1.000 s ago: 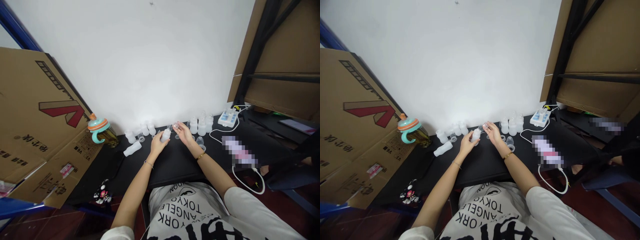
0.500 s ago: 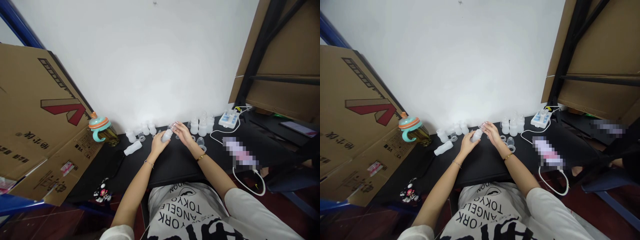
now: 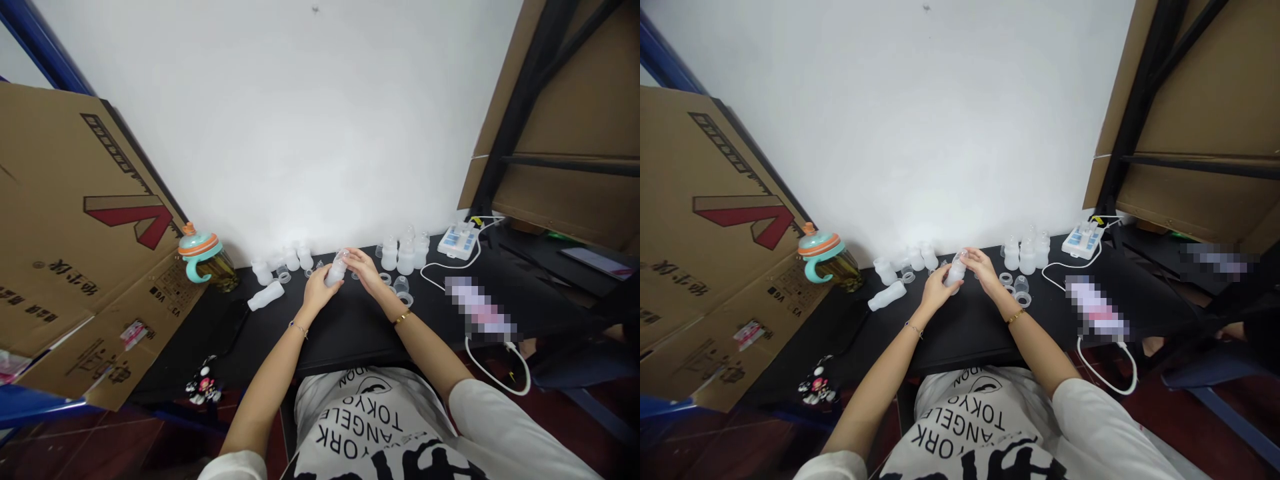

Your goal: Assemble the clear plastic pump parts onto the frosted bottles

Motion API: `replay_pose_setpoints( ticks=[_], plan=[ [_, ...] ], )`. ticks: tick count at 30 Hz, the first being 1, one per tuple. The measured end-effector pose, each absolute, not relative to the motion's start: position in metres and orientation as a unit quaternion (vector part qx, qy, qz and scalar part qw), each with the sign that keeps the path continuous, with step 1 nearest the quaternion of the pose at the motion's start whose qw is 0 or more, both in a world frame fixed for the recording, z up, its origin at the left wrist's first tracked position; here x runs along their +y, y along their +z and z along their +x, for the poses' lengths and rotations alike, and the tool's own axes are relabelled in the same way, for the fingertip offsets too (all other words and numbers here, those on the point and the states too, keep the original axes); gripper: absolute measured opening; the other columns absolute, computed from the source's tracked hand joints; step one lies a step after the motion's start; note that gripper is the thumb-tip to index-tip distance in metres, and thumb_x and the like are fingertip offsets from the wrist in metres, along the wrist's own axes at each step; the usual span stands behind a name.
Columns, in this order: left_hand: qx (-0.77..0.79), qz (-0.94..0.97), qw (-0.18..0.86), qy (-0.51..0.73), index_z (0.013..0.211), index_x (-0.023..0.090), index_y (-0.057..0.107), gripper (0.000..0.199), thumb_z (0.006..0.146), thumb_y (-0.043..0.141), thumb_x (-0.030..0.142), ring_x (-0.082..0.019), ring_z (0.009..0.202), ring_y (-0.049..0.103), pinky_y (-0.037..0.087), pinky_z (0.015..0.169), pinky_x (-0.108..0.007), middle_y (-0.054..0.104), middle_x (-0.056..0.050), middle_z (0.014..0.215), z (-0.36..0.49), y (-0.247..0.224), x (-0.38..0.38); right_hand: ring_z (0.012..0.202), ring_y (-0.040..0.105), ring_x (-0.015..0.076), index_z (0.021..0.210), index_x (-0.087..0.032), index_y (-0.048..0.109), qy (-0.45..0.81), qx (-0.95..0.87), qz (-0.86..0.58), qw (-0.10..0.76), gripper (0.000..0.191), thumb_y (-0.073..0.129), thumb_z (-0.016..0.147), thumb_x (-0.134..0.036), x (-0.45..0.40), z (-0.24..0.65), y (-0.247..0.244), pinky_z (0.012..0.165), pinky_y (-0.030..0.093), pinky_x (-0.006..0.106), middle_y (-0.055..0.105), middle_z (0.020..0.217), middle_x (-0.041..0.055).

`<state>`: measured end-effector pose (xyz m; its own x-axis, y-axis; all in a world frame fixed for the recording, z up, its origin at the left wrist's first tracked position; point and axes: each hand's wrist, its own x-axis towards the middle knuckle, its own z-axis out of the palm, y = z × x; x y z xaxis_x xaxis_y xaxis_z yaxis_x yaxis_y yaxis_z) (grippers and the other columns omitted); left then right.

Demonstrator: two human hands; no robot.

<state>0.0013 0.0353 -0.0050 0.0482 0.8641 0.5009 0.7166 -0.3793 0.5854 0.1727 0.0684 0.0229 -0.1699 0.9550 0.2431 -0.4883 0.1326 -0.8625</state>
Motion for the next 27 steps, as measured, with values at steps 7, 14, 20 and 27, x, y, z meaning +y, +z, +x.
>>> replay_pose_setpoints(
  ticks=[7, 14, 20, 27],
  plan=[
    [0.549, 0.722, 0.092, 0.411, 0.129, 0.024, 0.067, 0.054, 0.078, 0.081, 0.038, -0.026, 0.097, 0.068, 0.053, 0.086, -0.038, 0.074, -0.007, 0.112, 0.0026, -0.0039, 0.034, 0.101, 0.069, 0.0214, 0.102, -0.023, 0.073, 0.6, -0.471, -0.257, 0.594, 0.039, 0.089, 0.069, -0.034, 0.0662, 0.1733, 0.0248, 0.089, 0.054, 0.032, 0.076, 0.105, 0.005],
    [0.55, 0.721, 0.092, 0.411, 0.128, 0.024, 0.068, 0.055, 0.077, 0.083, 0.037, -0.026, 0.094, 0.068, 0.053, 0.083, -0.037, 0.075, -0.007, 0.111, 0.004, -0.0033, 0.0335, 0.105, 0.069, 0.0224, 0.101, -0.024, 0.072, 0.598, -0.466, -0.266, 0.596, 0.039, 0.089, 0.068, -0.034, 0.0693, 0.1733, 0.0221, 0.09, 0.055, 0.033, 0.076, 0.106, 0.0047],
    [0.547, 0.722, 0.095, 0.412, 0.127, 0.022, 0.068, 0.056, 0.076, 0.084, 0.038, -0.026, 0.091, 0.069, 0.053, 0.081, -0.036, 0.075, -0.007, 0.108, 0.0046, -0.0029, 0.0331, 0.103, 0.069, 0.0221, 0.102, -0.024, 0.073, 0.589, -0.478, -0.269, 0.594, 0.037, 0.088, 0.07, -0.036, 0.0697, 0.1738, 0.0207, 0.086, 0.056, 0.031, 0.076, 0.106, 0.004],
    [0.546, 0.723, 0.102, 0.409, 0.128, 0.024, 0.067, 0.054, 0.078, 0.083, 0.038, -0.025, 0.091, 0.069, 0.053, 0.08, -0.036, 0.075, -0.007, 0.109, 0.0052, -0.0034, 0.033, 0.097, 0.069, 0.0208, 0.101, -0.025, 0.074, 0.588, -0.487, -0.27, 0.587, 0.035, 0.087, 0.071, -0.037, 0.07, 0.1725, 0.0189, 0.079, 0.054, 0.028, 0.076, 0.104, 0.0033]
  ],
)
